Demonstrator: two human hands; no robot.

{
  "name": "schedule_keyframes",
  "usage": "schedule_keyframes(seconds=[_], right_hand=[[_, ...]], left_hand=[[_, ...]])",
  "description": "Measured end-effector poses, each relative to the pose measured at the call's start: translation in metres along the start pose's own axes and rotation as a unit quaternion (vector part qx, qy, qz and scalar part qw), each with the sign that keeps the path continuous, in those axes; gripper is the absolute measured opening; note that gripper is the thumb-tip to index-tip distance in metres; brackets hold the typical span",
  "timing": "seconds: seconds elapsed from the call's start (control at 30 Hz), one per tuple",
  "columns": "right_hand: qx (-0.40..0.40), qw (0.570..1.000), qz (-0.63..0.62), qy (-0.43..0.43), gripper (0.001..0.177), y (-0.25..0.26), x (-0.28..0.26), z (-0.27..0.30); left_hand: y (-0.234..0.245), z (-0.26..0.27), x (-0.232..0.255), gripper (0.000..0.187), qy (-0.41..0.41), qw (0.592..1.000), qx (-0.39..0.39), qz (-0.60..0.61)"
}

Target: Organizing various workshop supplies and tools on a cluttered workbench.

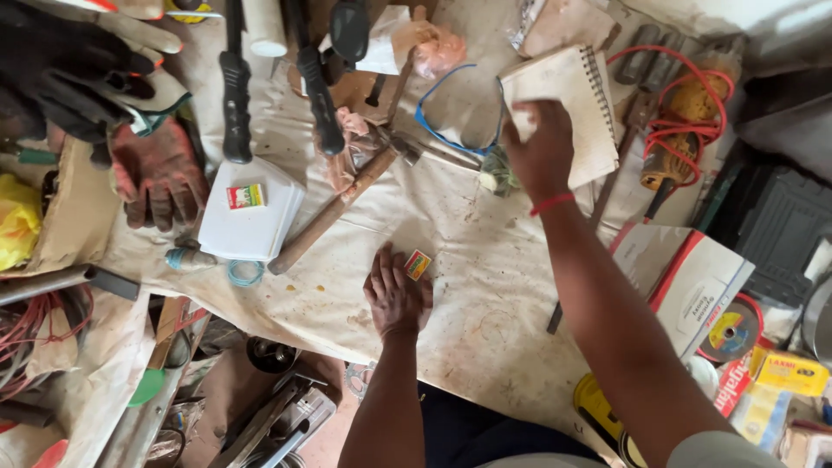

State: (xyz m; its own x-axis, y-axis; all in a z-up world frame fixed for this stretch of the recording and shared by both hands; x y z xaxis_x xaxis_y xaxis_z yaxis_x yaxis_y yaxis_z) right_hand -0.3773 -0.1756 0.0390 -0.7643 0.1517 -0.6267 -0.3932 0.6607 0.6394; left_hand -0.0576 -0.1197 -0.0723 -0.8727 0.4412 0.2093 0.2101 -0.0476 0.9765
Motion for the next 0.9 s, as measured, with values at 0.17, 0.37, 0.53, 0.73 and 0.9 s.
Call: schedule_keyframes(seconds=[0.17, 0.37, 0.53, 0.73, 0.9], right_hand=[[0.005, 0.997, 0.074, 0.017, 0.046, 0.016, -0.003, 0.055], [-0.021, 0.995, -0.049, -0.090, 0.028, 0.021, 0.033, 0.072], [0.065, 0.984, -0.117, -0.119, 0.015, 0.049, 0.012, 0.047], [0.078, 0.991, -0.108, -0.013, 0.016, 0.046, 0.016, -0.028], [0.084, 0.981, -0.161, 0.065, 0.019, -0.001, 0.018, -0.104]], left_hand=[[-0.004, -0.001, -0.001, 0.065, 0.006, 1.000, -0.005, -0.001], [-0.004, 0.001, 0.000, 0.066, 0.002, 1.000, -0.002, -0.012], [-0.001, 0.002, -0.001, 0.065, 0.005, 1.000, 0.007, -0.002], [0.008, 0.000, 0.000, 0.064, 0.004, 1.000, 0.017, 0.012], [0.005, -0.002, 0.003, 0.066, -0.001, 1.000, 0.003, 0.001]])
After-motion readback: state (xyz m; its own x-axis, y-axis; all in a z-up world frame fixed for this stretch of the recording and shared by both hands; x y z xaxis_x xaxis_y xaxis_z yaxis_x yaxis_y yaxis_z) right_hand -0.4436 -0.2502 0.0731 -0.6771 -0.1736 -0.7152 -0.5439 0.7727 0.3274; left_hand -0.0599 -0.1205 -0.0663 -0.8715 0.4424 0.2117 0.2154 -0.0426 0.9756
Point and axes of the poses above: each hand's wrist, its own z-axis away from the middle knuckle, its own y-axis out of the back of the hand, x = y × z, the point moved 8 cm from there along -z, towards the middle knuckle, and after that the axes turned 8 degrees about -z, right-handed, at the moved point
